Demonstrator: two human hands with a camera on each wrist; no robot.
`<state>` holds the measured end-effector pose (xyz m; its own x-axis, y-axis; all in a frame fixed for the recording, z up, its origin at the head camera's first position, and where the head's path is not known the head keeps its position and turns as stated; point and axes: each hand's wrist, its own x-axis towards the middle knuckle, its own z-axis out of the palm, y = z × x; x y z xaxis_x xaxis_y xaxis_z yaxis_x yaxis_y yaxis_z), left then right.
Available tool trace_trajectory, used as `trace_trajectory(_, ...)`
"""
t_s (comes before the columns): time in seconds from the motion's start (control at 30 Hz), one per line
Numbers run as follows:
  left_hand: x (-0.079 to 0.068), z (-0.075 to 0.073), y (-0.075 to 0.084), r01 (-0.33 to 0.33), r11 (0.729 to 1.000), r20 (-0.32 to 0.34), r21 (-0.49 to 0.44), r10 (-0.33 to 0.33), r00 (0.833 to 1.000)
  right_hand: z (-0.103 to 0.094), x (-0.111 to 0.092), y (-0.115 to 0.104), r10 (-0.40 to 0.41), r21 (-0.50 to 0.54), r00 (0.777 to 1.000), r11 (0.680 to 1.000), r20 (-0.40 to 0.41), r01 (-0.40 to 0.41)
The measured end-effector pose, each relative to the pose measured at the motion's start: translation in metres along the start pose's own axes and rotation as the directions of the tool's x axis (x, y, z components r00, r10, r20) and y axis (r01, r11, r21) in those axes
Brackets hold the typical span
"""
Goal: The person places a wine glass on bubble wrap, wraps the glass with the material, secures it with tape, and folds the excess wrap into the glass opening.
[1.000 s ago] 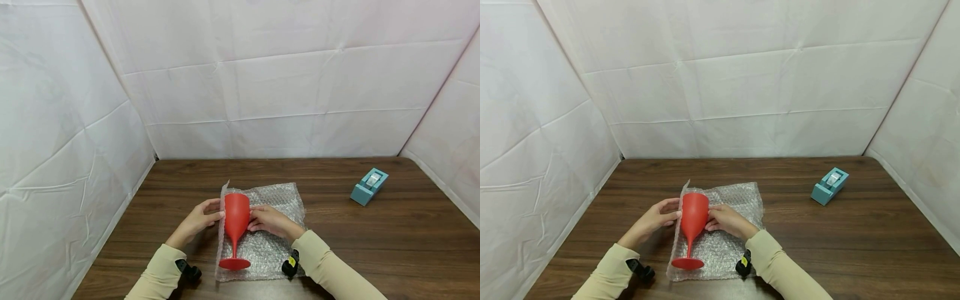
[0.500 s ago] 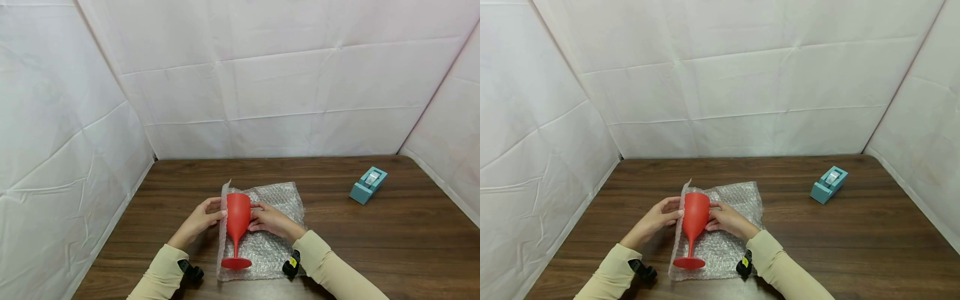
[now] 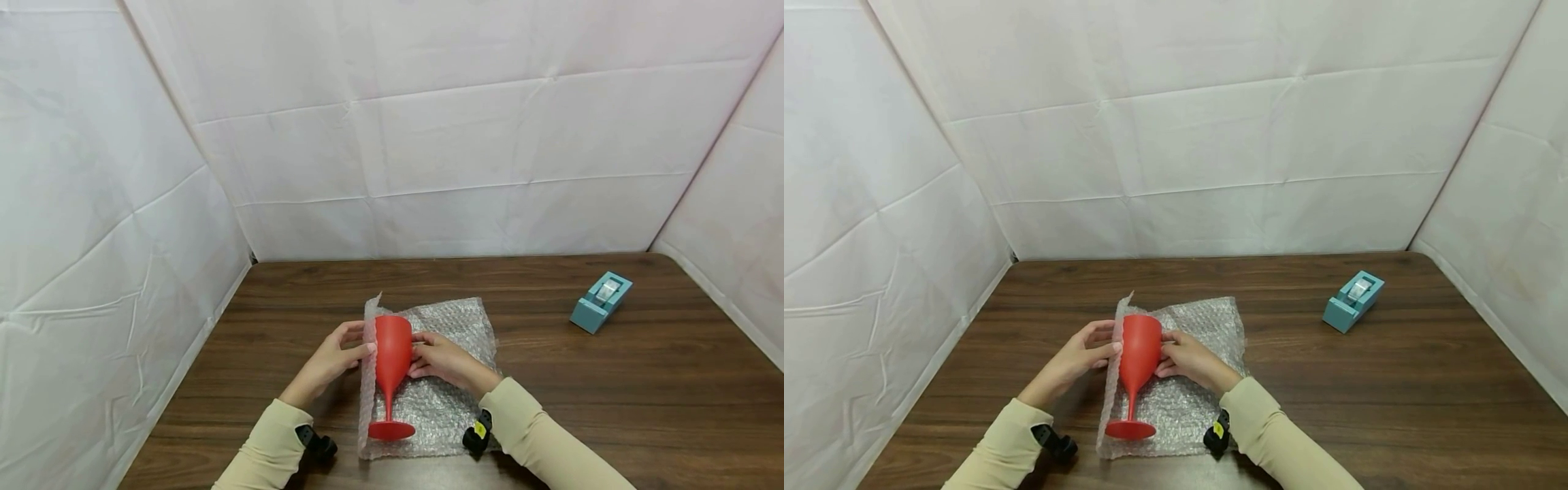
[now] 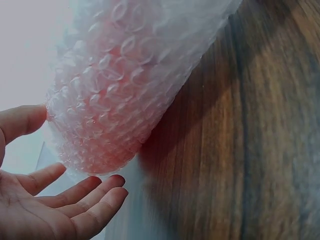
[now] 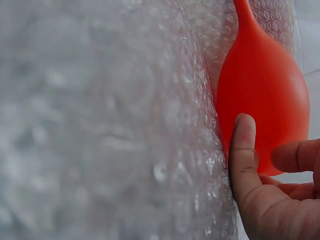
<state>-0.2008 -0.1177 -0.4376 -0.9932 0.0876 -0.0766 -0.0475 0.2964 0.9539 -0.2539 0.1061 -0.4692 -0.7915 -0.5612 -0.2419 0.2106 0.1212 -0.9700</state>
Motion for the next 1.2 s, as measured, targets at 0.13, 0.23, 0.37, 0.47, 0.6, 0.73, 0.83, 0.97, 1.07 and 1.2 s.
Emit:
trace_trajectory(0.13, 0.002, 0.002, 0.0, -0.001, 1.0, -0.01, -0.001, 0.001, 1.0, 0.0, 0.0, 0.0, 0.008, -0.003, 1.0, 1.0, 0.0, -0.008)
trace_trajectory(0.23, 0.003, 0.004, 0.0, -0.002, 1.0, -0.017, 0.001, 0.002, 1.0, 0.0, -0.001, 0.0, 0.011, -0.003, 1.0, 1.0, -0.006, -0.011)
trace_trajectory(0.37, 0.003, 0.005, 0.002, -0.005, 1.0, -0.024, 0.019, 0.005, 1.0, 0.0, -0.002, 0.0, 0.025, 0.021, 0.999, 1.0, -0.041, -0.024)
trace_trajectory(0.47, 0.003, 0.006, 0.004, -0.006, 1.0, -0.023, 0.027, 0.007, 1.0, 0.0, -0.003, 0.0, 0.029, 0.038, 0.998, 0.999, -0.064, -0.027)
trace_trajectory(0.6, 0.002, 0.008, 0.007, -0.002, 0.999, -0.028, 0.039, 0.004, 1.0, -0.001, -0.007, -0.001, 0.027, 0.043, 0.997, 0.999, -0.067, -0.024)
trace_trajectory(0.73, 0.003, 0.009, 0.007, 0.001, 0.998, -0.036, 0.063, 0.001, 0.999, -0.004, -0.009, 0.0, 0.021, 0.045, 0.998, 0.999, -0.054, -0.019)
trace_trajectory(0.83, 0.004, 0.01, 0.008, 0.0, 0.997, -0.039, 0.079, 0.003, 0.999, -0.006, -0.009, 0.001, 0.011, 0.042, 0.999, 0.999, -0.038, -0.01)
trace_trajectory(0.97, 0.004, 0.01, 0.009, -0.003, 0.995, -0.042, 0.101, 0.007, 0.999, -0.009, -0.01, 0.002, -0.009, 0.031, 1.0, 0.999, -0.012, 0.009)
trace_trajectory(1.07, 0.004, 0.011, 0.01, -0.011, 0.994, -0.043, 0.112, 0.016, 0.999, -0.012, -0.012, 0.003, -0.02, 0.028, 1.0, 0.999, 0.008, 0.019)
trace_trajectory(1.2, 0.004, 0.013, 0.011, -0.018, 0.992, -0.042, 0.127, 0.024, 0.999, -0.014, -0.014, 0.004, -0.026, 0.025, 0.999, 0.999, 0.029, 0.025)
